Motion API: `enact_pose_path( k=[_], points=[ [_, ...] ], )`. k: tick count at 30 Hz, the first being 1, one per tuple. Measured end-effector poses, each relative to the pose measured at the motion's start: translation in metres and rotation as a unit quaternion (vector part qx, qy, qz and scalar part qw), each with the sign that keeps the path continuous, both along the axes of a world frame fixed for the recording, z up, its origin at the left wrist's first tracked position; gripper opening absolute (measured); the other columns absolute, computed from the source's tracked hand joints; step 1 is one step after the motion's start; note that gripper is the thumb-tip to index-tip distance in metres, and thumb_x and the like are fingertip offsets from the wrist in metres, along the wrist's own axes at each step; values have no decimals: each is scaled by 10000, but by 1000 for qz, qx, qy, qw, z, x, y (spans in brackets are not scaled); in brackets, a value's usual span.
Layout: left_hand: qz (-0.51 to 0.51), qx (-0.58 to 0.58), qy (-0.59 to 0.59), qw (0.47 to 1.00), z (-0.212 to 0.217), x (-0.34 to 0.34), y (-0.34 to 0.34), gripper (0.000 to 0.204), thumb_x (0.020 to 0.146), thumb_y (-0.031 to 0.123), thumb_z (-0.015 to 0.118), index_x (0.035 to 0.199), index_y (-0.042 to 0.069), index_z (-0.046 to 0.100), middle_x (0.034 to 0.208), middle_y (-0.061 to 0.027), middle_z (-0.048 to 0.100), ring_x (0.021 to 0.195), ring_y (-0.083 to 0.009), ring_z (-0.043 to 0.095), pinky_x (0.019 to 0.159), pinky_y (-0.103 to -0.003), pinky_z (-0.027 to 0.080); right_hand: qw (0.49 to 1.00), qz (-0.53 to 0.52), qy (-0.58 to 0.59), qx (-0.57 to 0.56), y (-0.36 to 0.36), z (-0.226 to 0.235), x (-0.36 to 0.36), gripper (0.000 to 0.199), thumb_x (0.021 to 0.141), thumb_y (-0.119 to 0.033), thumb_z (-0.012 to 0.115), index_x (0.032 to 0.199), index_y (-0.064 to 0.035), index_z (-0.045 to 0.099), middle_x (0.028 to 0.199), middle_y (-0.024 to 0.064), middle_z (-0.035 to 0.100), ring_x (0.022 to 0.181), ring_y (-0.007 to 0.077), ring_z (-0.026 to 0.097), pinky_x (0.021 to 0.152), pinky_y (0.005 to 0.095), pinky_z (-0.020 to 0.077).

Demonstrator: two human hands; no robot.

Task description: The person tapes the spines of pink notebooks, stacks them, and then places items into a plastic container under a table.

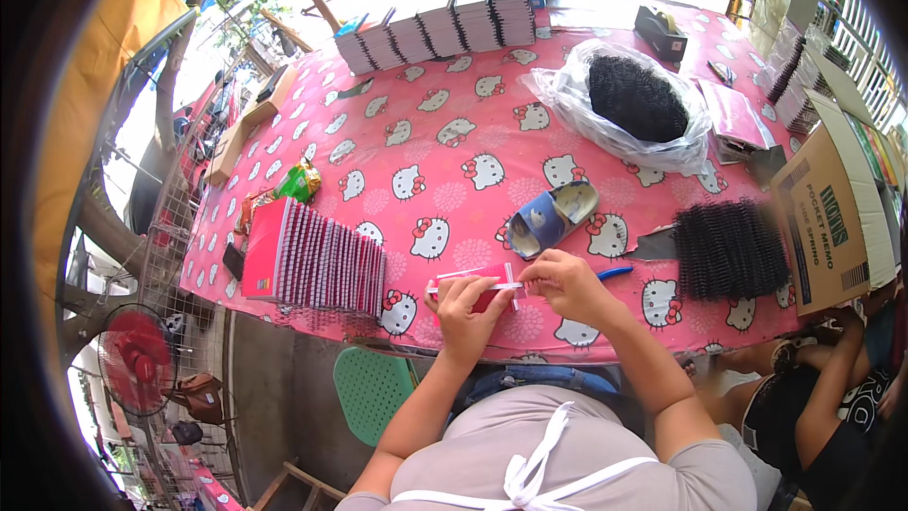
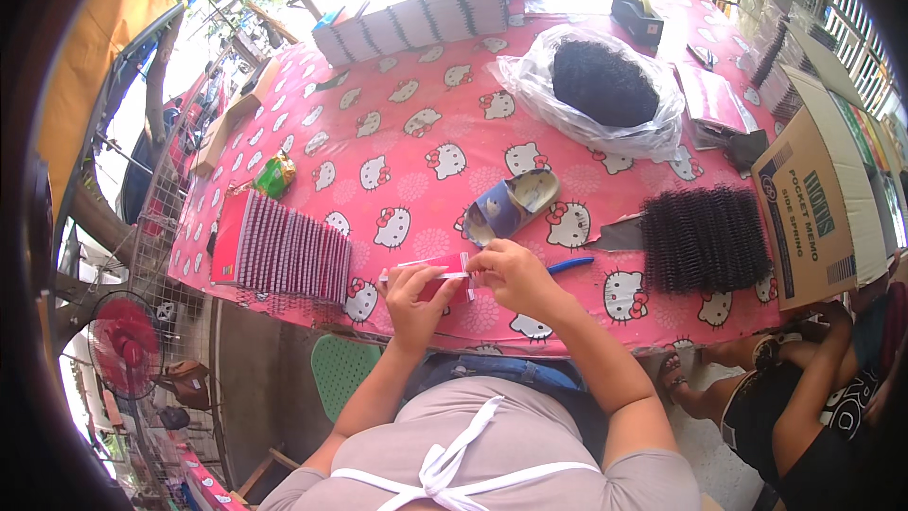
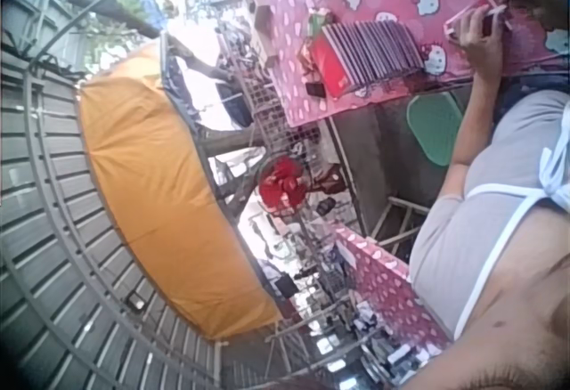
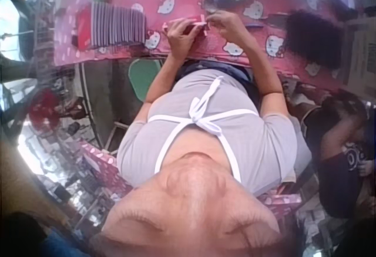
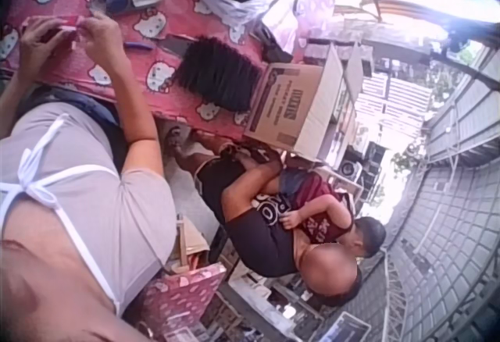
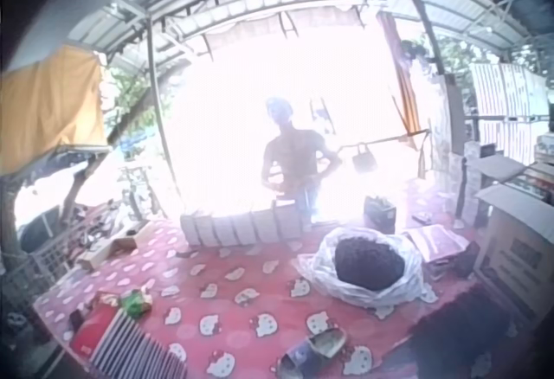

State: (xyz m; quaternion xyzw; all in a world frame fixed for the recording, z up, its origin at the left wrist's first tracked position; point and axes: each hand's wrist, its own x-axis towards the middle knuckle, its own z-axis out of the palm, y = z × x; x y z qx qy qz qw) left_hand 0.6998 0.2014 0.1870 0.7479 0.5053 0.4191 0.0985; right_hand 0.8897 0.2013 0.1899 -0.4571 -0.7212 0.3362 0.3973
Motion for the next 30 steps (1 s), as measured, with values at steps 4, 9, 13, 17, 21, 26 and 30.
enact_pose_path(
  k=[4, 9, 13, 17, 21, 26, 30],
  points=[
    [-8, 6, 2, 1000, -2, -1, 1, 231, 654, 197, 800, 845, 112, 703, 847, -14, 650, 859, -184, 568, 899, -377, 324, 999, -50, 0, 17, -4, 2, -13, 142, 779, -83, 645, 906, -58, 586, 810, 105, 549, 858, 281, 591, 666, 387, 482],
    [-23, -13, -14, 1000, -8, -6, 2, 222, 661, 199, 781, 860, 143, 699, 824, 20, 645, 854, -159, 566, 972, -427, 238, 984, -76, -139, 81, -6, 9, -17, 154, 772, -152, 684, 863, -84, 580, 815, 78, 552, 804, 272, 599, 588, 388, 491],
    [-21, -15, 0, 1000, -10, -7, 2, 216, 663, 179, 774, 863, 146, 699, 823, 22, 646, 851, -155, 567, 970, -425, 241, 979, -79, -165, 93, -5, 10, -22, 163, 770, -184, 680, 856, -97, 574, 829, 68, 560, 823, 268, 593, 590, 378, 491],
    [-19, -5, 15, 1000, -8, -8, 1, 213, 660, 172, 777, 858, 149, 701, 818, 24, 647, 842, -154, 567, 959, -419, 249, 972, -89, -173, 131, -4, 11, -25, 172, 804, -193, 636, 882, -67, 549, 818, 92, 555, 829, 264, 601, 595, 382, 506],
    [-33, 7, 23, 999, -4, -15, 4, 233, 634, 96, 785, 853, 108, 706, 820, -10, 661, 823, -170, 574, 879, -354, 336, 974, -70, -210, 57, 19, 1, -3, 277, 734, -78, 681, 994, -82, 584, 937, 93, 598, 898, 291, 592, 708, 409, 490],
    [-57, -15, 0, 998, -6, -22, 17, 231, 654, 181, 789, 867, 151, 705, 847, 19, 662, 834, -148, 568, 942, -417, 271, 935, -110, -292, 169, 86, -49, 89, 445, 690, -99, 671, 1117, -93, 544, 1034, 130, 606, 963, 317, 589, 806, 426, 476],
    [-39, -24, 16, 999, -7, -25, 18, 264, 632, 203, 806, 853, 134, 679, 825, 18, 655, 838, -157, 575, 945, -420, 279, 945, -161, -284, -10, 87, -24, 61, 526, 658, -99, 654, 1162, -85, 504, 987, 125, 627, 924, 348, 601, 778, 441, 491]
  ],
)
